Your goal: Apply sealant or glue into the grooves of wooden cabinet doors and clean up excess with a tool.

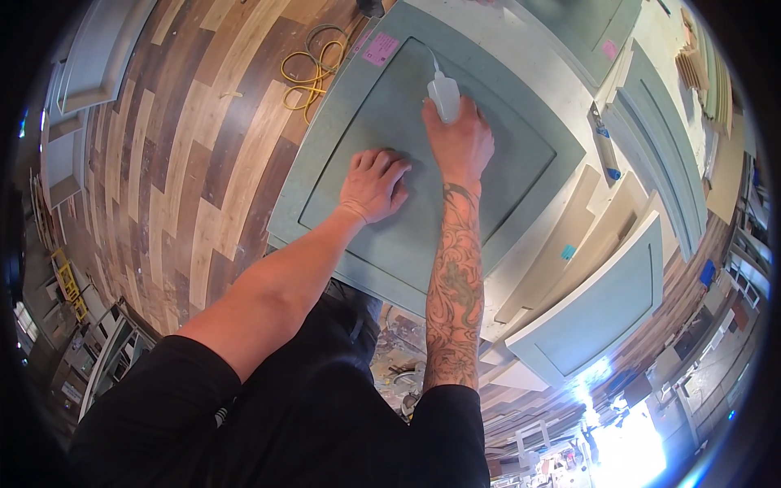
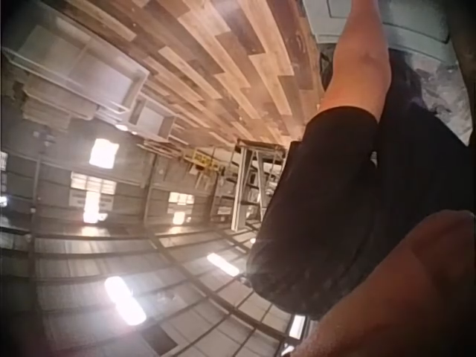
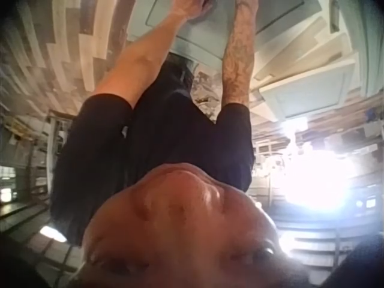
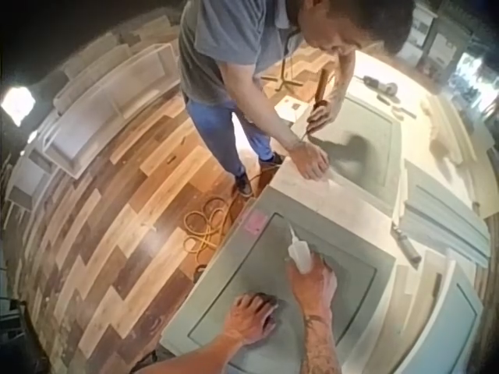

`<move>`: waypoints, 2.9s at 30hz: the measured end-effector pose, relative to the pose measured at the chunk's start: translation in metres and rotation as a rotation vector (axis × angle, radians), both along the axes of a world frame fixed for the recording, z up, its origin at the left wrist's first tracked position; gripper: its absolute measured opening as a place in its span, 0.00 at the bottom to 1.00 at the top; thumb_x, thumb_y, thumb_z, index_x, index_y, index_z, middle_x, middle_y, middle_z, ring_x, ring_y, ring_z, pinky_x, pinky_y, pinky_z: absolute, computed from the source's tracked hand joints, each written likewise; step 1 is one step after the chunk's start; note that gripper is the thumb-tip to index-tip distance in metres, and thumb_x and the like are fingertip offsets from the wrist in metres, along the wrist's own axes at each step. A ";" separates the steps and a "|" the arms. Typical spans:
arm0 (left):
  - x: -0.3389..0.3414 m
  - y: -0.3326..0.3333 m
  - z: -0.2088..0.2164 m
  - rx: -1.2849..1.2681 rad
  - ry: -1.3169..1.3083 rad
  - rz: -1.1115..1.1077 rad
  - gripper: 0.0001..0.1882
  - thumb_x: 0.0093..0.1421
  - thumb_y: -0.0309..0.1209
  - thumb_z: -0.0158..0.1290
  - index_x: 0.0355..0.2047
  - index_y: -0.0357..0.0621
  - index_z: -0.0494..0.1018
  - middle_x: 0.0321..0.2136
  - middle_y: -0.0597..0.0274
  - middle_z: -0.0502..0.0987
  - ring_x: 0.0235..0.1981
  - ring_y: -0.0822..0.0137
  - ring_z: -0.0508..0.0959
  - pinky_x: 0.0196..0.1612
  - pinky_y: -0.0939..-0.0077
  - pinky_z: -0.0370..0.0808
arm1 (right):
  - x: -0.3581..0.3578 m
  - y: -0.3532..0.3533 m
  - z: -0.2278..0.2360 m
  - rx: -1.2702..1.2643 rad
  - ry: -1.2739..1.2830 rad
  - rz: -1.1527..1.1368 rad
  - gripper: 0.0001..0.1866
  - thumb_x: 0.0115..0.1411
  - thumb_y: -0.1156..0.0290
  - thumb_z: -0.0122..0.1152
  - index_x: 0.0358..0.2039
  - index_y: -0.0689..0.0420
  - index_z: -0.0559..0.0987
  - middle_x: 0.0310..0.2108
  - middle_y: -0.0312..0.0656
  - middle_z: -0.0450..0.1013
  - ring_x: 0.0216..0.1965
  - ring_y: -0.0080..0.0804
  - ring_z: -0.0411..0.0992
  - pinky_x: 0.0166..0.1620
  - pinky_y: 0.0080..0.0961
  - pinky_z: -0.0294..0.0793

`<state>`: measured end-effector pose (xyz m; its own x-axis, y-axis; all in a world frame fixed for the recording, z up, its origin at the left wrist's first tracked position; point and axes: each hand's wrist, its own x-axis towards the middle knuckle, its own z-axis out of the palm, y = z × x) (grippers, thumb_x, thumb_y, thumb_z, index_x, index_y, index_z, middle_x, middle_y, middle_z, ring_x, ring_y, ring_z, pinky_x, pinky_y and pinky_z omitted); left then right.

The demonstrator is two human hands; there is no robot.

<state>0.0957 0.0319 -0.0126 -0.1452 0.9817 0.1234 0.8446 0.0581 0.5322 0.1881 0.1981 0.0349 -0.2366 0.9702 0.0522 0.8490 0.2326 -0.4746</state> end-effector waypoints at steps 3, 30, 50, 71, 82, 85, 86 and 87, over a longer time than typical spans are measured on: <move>0.000 0.000 0.000 -0.009 0.004 -0.001 0.21 0.50 0.35 0.58 0.47 0.56 0.74 0.47 0.67 0.74 0.54 0.58 0.72 0.58 0.57 0.67 | 0.001 0.000 0.000 -0.001 0.011 -0.002 0.25 0.55 0.46 0.68 0.30 0.57 0.77 0.30 0.51 0.80 0.32 0.57 0.79 0.34 0.51 0.78; 0.001 -0.002 -0.005 -0.057 0.039 -0.010 0.24 0.50 0.38 0.59 0.50 0.59 0.73 0.47 0.68 0.72 0.56 0.62 0.69 0.60 0.60 0.64 | 0.015 -0.004 0.007 -0.139 0.033 -0.092 0.24 0.54 0.47 0.70 0.33 0.59 0.80 0.32 0.52 0.80 0.35 0.56 0.78 0.39 0.48 0.78; 0.001 -0.001 -0.003 -0.048 0.044 -0.009 0.22 0.50 0.38 0.59 0.49 0.58 0.73 0.47 0.67 0.72 0.56 0.62 0.69 0.60 0.60 0.64 | 0.028 -0.006 0.015 -0.135 -0.028 -0.122 0.28 0.54 0.41 0.65 0.35 0.58 0.80 0.36 0.53 0.81 0.39 0.57 0.79 0.43 0.50 0.77; 0.000 -0.002 -0.003 -0.049 0.013 -0.017 0.23 0.51 0.36 0.57 0.50 0.57 0.73 0.49 0.65 0.72 0.56 0.58 0.69 0.60 0.58 0.63 | 0.045 -0.007 0.017 -0.116 -0.037 -0.130 0.28 0.54 0.42 0.66 0.35 0.57 0.80 0.34 0.53 0.81 0.37 0.58 0.79 0.41 0.51 0.78; 0.000 -0.002 -0.001 -0.055 0.014 -0.015 0.22 0.51 0.35 0.57 0.49 0.57 0.72 0.48 0.66 0.72 0.56 0.59 0.69 0.60 0.58 0.63 | 0.055 -0.005 0.020 -0.147 -0.065 -0.141 0.28 0.54 0.41 0.67 0.35 0.57 0.82 0.35 0.53 0.81 0.40 0.58 0.79 0.43 0.47 0.78; 0.000 -0.003 0.000 -0.062 0.042 -0.006 0.22 0.51 0.37 0.58 0.48 0.58 0.73 0.48 0.67 0.72 0.57 0.62 0.69 0.60 0.61 0.63 | 0.057 -0.006 0.021 -0.135 -0.068 -0.130 0.27 0.55 0.41 0.67 0.35 0.57 0.82 0.34 0.54 0.81 0.39 0.58 0.79 0.42 0.47 0.78; 0.000 -0.002 0.000 -0.060 0.039 -0.007 0.22 0.51 0.37 0.58 0.48 0.58 0.73 0.48 0.67 0.72 0.57 0.62 0.70 0.60 0.61 0.63 | 0.058 -0.006 0.020 -0.134 -0.069 -0.131 0.27 0.55 0.41 0.67 0.35 0.57 0.82 0.34 0.54 0.81 0.39 0.58 0.79 0.42 0.47 0.78; 0.000 -0.002 0.000 -0.058 0.036 -0.009 0.22 0.51 0.37 0.58 0.48 0.58 0.73 0.48 0.67 0.72 0.57 0.62 0.70 0.60 0.61 0.63 | 0.059 -0.006 0.020 -0.127 -0.076 -0.130 0.27 0.55 0.41 0.67 0.35 0.57 0.82 0.34 0.54 0.81 0.38 0.58 0.79 0.42 0.48 0.78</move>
